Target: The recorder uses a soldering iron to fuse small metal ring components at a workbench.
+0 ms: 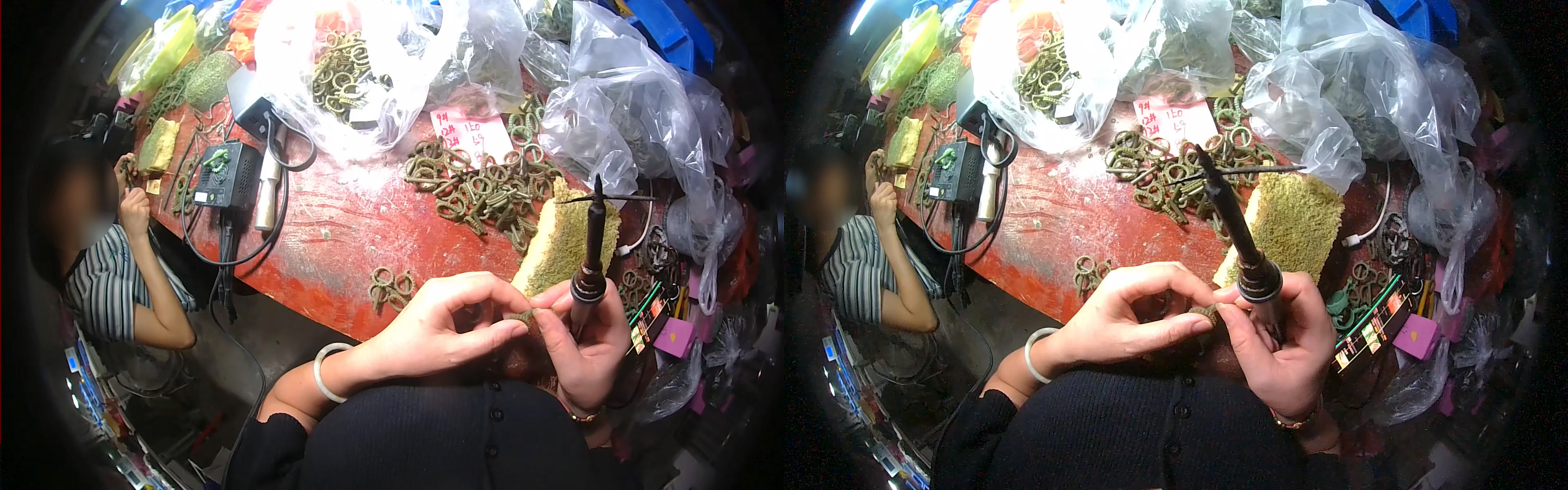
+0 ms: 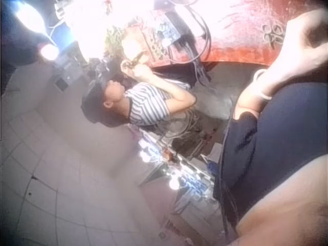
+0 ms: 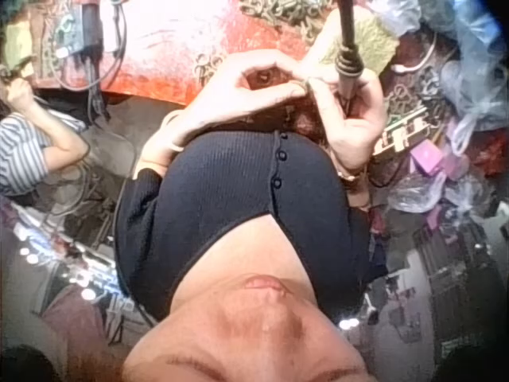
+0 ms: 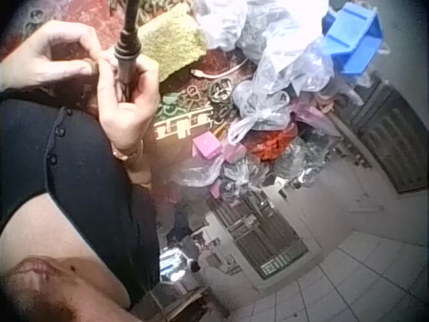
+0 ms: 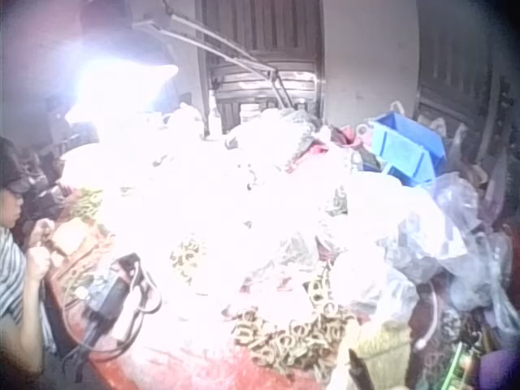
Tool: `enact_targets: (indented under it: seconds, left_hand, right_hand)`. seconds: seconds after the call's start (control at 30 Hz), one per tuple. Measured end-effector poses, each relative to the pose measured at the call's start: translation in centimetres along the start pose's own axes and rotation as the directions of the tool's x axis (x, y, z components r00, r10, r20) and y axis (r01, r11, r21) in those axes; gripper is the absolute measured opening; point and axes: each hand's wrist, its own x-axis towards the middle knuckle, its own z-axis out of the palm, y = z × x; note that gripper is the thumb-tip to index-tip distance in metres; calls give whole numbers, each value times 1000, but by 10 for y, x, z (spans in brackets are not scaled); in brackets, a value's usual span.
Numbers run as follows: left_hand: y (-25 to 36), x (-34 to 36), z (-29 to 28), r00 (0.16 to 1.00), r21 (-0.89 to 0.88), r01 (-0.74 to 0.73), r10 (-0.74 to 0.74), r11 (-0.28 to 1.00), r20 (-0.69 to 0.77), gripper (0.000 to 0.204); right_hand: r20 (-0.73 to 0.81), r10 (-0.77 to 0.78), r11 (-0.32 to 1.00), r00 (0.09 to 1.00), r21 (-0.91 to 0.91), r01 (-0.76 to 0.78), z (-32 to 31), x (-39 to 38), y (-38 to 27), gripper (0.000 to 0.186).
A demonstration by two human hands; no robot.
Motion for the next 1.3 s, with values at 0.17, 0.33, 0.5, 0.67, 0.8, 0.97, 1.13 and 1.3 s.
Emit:
enact_targets:
  seconds: [0.17, 0.33, 0.5, 0.67, 0.8, 0.97, 1.13, 1.3]
  left_hand:
    - [4, 1, -1, 1000, 33, 18, -18, 999, -4, 23]
    - [0, 2, -1, 993, 83, -113, 116, 990, -33, 21]
    - [2, 0, 0, 995, 40, -80, 82, 996, -50, 20]
    - [1, -1, 1, 995, 42, -72, 75, 997, -61, 20]
    - [1, -1, 2, 997, 20, -44, 45, 999, -67, 21]
    - [3, -3, 4, 997, -45, 14, -17, 999, -71, 20]
    - [4, -4, 2, 989, -120, 28, -45, 992, -142, 19]
    - [5, -4, -1, 980, -84, -25, 8, 996, -197, 20]
  right_hand:
    - [16, 4, 1000, 1000, -10, -4, -2, 0, 0, 22]
    - [17, 4, 1000, 1000, -4, -3, -1, 0, 0, 23]
    - [16, 30, 999, 999, 19, -30, -2, -2, 1, 24]
    - [15, 38, 998, 999, 39, -39, -1, -2, 1, 25]
    - [23, 10, 999, 1000, 53, -11, -2, -3, 5, 24]
    - [-4, 32, 999, 999, 28, -32, -3, -4, 5, 24]
    - [-46, 32, 995, 998, -91, -36, -11, -12, 7, 21]
    - [-88, -71, 918, 994, -395, 31, -26, -28, 13, 41]
